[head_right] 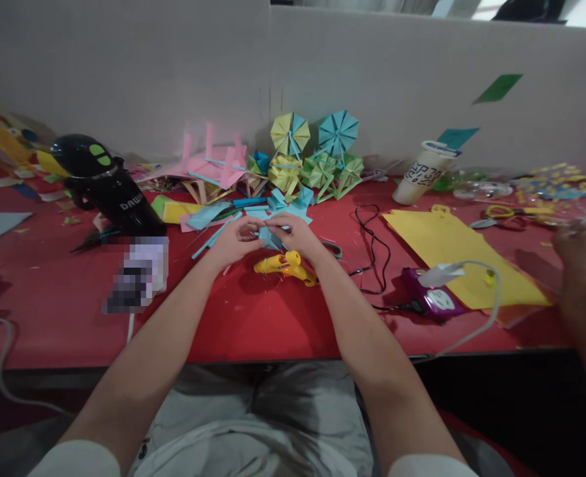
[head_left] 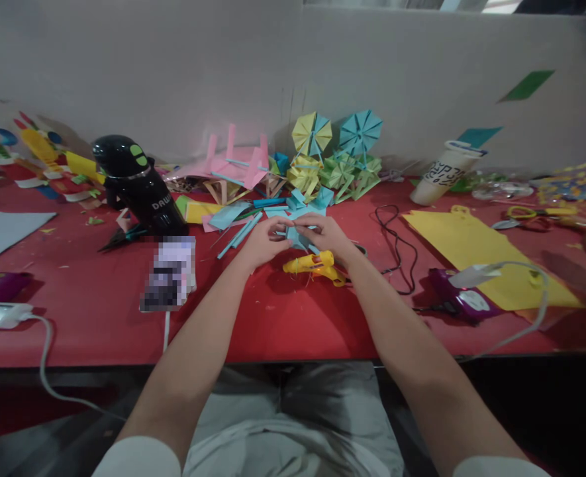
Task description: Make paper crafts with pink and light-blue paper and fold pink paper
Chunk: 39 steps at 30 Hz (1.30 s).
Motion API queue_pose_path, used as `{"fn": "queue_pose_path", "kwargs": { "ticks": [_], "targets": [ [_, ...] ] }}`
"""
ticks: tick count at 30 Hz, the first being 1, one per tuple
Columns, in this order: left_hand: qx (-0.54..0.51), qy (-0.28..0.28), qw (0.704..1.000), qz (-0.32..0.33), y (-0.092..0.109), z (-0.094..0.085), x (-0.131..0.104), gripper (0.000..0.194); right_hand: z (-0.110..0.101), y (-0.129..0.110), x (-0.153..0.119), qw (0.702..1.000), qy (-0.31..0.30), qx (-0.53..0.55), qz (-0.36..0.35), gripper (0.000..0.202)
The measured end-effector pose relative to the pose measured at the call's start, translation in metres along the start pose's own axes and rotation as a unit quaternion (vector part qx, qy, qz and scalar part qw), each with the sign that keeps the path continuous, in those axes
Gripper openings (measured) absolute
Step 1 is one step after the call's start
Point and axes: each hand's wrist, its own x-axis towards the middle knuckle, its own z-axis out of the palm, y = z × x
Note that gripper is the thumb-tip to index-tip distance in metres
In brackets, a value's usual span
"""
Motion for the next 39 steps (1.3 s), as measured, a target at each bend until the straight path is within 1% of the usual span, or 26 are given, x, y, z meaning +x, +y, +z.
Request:
{"fn": "queue_pose_path", "kwargs": {
  "ticks": [3,6,9,12,19,22,24,25,26,27,28,30,31,33,35,37,39],
  "targets": [
    [-0.021,0.000,1.000,-0.004,0.002,0.000,-0.001,0.033,-0.002,-0.001,0.000,1.000,-0.016,-0.011,-0.009,0.027],
    [-0.041,-0.006,0.999,-0.009,0.002,0.000,-0.001,0.032,-0.003,-0.001,0.000,0.999,-0.025,-0.021,0.008,0.026],
    [-0.061,-0.024,0.998,-0.017,0.002,-0.001,-0.002,0.038,-0.003,-0.001,0.000,0.999,-0.028,-0.017,0.032,0.026],
    [-0.080,-0.037,0.996,-0.023,0.000,-0.001,-0.002,0.043,-0.004,-0.001,-0.001,0.999,-0.028,-0.010,0.036,0.026],
    [-0.069,-0.035,0.997,-0.025,0.002,-0.002,-0.002,0.041,-0.002,-0.003,0.000,0.999,-0.028,-0.008,0.042,0.025],
    [-0.054,-0.012,0.998,-0.030,0.001,-0.002,-0.001,0.040,-0.012,-0.007,-0.001,0.998,0.011,-0.021,0.063,0.027],
    [-0.040,0.021,0.998,-0.036,0.000,-0.003,0.001,0.039,-0.027,-0.010,-0.006,0.993,0.049,-0.034,0.104,0.028],
    [-0.033,0.037,0.998,-0.039,-0.001,-0.004,0.001,0.039,-0.037,-0.011,-0.010,0.989,0.041,-0.037,0.134,0.027],
    [-0.027,0.052,0.997,-0.043,-0.002,-0.005,0.002,0.040,-0.047,-0.013,-0.014,0.985,0.018,-0.037,0.167,0.026],
    [-0.021,0.064,0.997,-0.046,-0.003,-0.006,0.002,0.040,-0.058,-0.015,-0.019,0.980,-0.032,-0.028,0.195,0.024],
    [-0.016,0.073,0.996,-0.049,-0.004,-0.007,0.003,0.041,-0.068,-0.018,-0.025,0.973,-0.101,-0.007,0.207,0.023],
    [-0.010,0.084,0.995,-0.055,-0.006,-0.008,0.003,0.042,-0.083,-0.023,-0.034,0.956,-0.220,0.027,0.193,0.024],
    [-0.008,0.087,0.994,-0.058,-0.007,-0.009,0.003,0.043,-0.087,-0.026,-0.037,0.948,-0.250,0.040,0.192,0.029],
    [-0.008,0.091,0.994,-0.060,-0.010,-0.011,0.004,0.044,-0.089,-0.033,-0.040,0.935,-0.294,0.052,0.192,0.040],
    [-0.010,0.095,0.994,-0.055,-0.012,-0.012,0.004,0.045,-0.083,-0.039,-0.040,0.928,-0.322,0.042,0.184,0.046],
    [-0.010,0.100,0.994,-0.047,-0.014,-0.012,0.005,0.045,-0.072,-0.044,-0.038,0.925,-0.339,0.013,0.173,0.044],
    [-0.013,0.102,0.994,-0.044,-0.015,-0.012,0.005,0.045,-0.061,-0.047,-0.035,0.923,-0.337,-0.012,0.186,0.039]
  ]
}}
